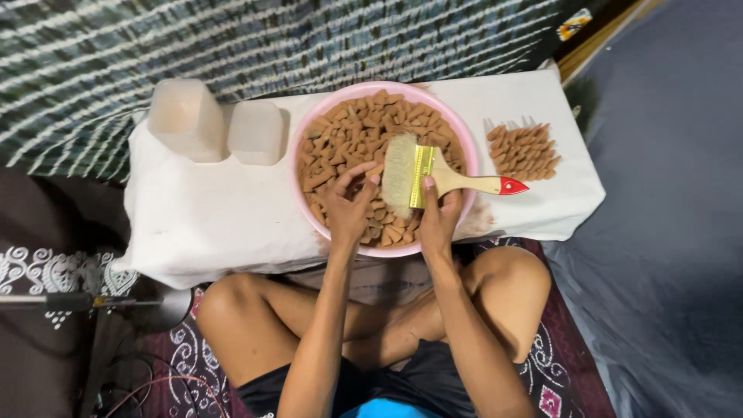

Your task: Cleaning incense cones with a brush in a pink bowl

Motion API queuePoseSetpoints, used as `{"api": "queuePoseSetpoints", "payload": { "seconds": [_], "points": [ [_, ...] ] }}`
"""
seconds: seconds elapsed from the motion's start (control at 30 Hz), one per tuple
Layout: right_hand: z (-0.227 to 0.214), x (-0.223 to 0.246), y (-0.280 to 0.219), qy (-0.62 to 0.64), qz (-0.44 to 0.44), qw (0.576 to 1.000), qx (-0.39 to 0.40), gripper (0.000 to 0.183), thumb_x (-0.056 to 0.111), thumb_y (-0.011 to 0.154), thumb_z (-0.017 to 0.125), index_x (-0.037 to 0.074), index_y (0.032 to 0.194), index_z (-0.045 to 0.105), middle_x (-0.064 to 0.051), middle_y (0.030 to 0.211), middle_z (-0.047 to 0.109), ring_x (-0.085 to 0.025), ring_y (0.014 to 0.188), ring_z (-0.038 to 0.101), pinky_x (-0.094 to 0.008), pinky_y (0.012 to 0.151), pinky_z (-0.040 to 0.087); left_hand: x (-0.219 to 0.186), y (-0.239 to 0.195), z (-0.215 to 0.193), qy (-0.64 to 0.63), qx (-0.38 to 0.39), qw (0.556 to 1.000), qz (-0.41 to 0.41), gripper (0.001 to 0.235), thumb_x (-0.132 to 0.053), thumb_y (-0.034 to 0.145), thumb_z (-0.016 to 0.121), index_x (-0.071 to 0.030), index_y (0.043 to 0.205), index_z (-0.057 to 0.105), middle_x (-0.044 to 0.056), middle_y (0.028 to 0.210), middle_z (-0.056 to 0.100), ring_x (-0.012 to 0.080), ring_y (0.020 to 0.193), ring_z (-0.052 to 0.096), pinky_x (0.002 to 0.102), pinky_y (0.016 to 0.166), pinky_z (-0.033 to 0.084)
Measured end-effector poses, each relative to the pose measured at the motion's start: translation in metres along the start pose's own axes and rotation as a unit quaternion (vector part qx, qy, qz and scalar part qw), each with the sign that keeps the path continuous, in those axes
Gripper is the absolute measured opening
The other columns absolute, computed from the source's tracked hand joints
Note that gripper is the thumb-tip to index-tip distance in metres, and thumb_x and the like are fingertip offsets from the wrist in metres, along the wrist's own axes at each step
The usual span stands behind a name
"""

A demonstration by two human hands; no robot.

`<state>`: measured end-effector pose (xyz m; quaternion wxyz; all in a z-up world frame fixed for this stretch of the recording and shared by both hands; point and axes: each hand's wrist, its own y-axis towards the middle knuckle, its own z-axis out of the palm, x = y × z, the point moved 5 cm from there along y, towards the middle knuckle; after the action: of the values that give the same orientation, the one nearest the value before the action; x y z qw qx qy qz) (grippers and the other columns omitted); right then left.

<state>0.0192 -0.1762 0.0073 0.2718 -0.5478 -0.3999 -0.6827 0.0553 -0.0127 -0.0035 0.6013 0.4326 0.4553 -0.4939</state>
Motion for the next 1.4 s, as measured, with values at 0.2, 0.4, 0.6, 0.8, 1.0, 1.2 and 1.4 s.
{"api": "queuePoseSetpoints", "payload": {
  "seconds": [0.2, 0.4, 0.6, 0.8, 1.0, 1.2, 1.4],
  "points": [
    [-0.042, -0.042, 0.01, -0.013, 0.021, 0.999, -0.029, 0.02, 0.022, 0.101, 0.068, 0.002, 0.106, 0.064, -0.002, 0.089, 0.064, -0.009, 0.077, 0.058, -0.028, 0.067, 0.053, -0.035, -0.002, 0.032, 0.082, 0.105, 0.991, 0.003, 0.025, -0.013, 0.095, 0.069, -0.007, 0.119, 0.074, 0.016, 0.103, 0.076, 0.0179, 0.093, 0.068, 0.038, 0.08, 0.06],
    [-0.127, -0.03, 0.051, -0.045, -0.035, 0.995, -0.078, 0.016, 0.02, 0.103, 0.067, 0.005, 0.101, 0.062, -0.002, 0.077, 0.063, -0.008, 0.056, 0.058, -0.022, 0.046, 0.048, 0.005, 0.011, 0.113, 0.103, 0.193, 0.972, 0.086, 0.022, -0.011, 0.09, 0.075, -0.008, 0.112, 0.076, 0.012, 0.097, 0.074, 0.018, 0.088, 0.07, 0.035, 0.071, 0.058],
    [-0.213, -0.009, 0.094, -0.046, -0.133, 0.973, -0.183, 0.014, 0.008, 0.103, 0.068, 0.003, 0.095, 0.058, -0.009, 0.069, 0.062, -0.015, 0.043, 0.058, -0.023, 0.037, 0.044, 0.002, 0.002, 0.221, 0.147, 0.314, 0.928, 0.138, 0.027, -0.014, 0.086, 0.073, -0.018, 0.113, 0.074, 0.009, 0.097, 0.074, 0.0303, 0.097, 0.069, 0.045, 0.087, 0.057],
    [-0.28, -0.016, 0.124, -0.122, -0.133, 0.96, -0.213, 0.021, 0.008, 0.104, 0.071, 0.001, 0.09, 0.057, -0.01, 0.066, 0.058, -0.016, 0.041, 0.056, -0.024, 0.035, 0.043, 0.02, 0.01, 0.302, 0.254, 0.343, 0.888, 0.172, 0.016, -0.011, 0.085, 0.074, -0.019, 0.099, 0.075, 0.008, 0.092, 0.075, 0.0311, 0.092, 0.069, 0.045, 0.081, 0.058],
    [-0.356, -0.119, 0.146, -0.191, -0.076, 0.95, -0.237, 0.029, 0.016, 0.1, 0.079, -0.005, 0.087, 0.064, -0.012, 0.063, 0.061, -0.019, 0.047, 0.061, -0.03, 0.038, 0.047, 0.082, 0.013, 0.354, 0.399, 0.335, 0.814, 0.258, 0.011, -0.022, 0.082, 0.076, -0.03, 0.085, 0.068, -0.003, 0.086, 0.073, 0.0277, 0.101, 0.067, 0.052, 0.101, 0.05],
    [-0.33, -0.096, 0.143, -0.268, -0.064, 0.936, -0.218, 0.03, 0.019, 0.099, 0.081, -0.003, 0.082, 0.069, -0.014, 0.061, 0.064, -0.015, 0.053, 0.063, -0.031, 0.04, 0.043, 0.051, 0.006, 0.359, 0.454, 0.332, 0.776, 0.285, 0.004, -0.019, 0.083, 0.077, -0.021, 0.086, 0.078, 0.006, 0.1, 0.069, 0.0309, 0.108, 0.058, 0.056, 0.1, 0.047],
    [-0.332, -0.112, 0.146, -0.284, -0.048, 0.938, -0.194, 0.033, 0.022, 0.099, 0.082, -0.004, 0.084, 0.07, -0.016, 0.066, 0.069, -0.02, 0.062, 0.07, -0.034, 0.047, 0.048, 0.067, 0.009, 0.36, 0.491, 0.334, 0.758, 0.271, 0.003, -0.021, 0.081, 0.079, -0.022, 0.083, 0.078, 0.003, 0.116, 0.058, 0.0277, 0.116, 0.047, 0.054, 0.102, 0.044]
  ]
}}
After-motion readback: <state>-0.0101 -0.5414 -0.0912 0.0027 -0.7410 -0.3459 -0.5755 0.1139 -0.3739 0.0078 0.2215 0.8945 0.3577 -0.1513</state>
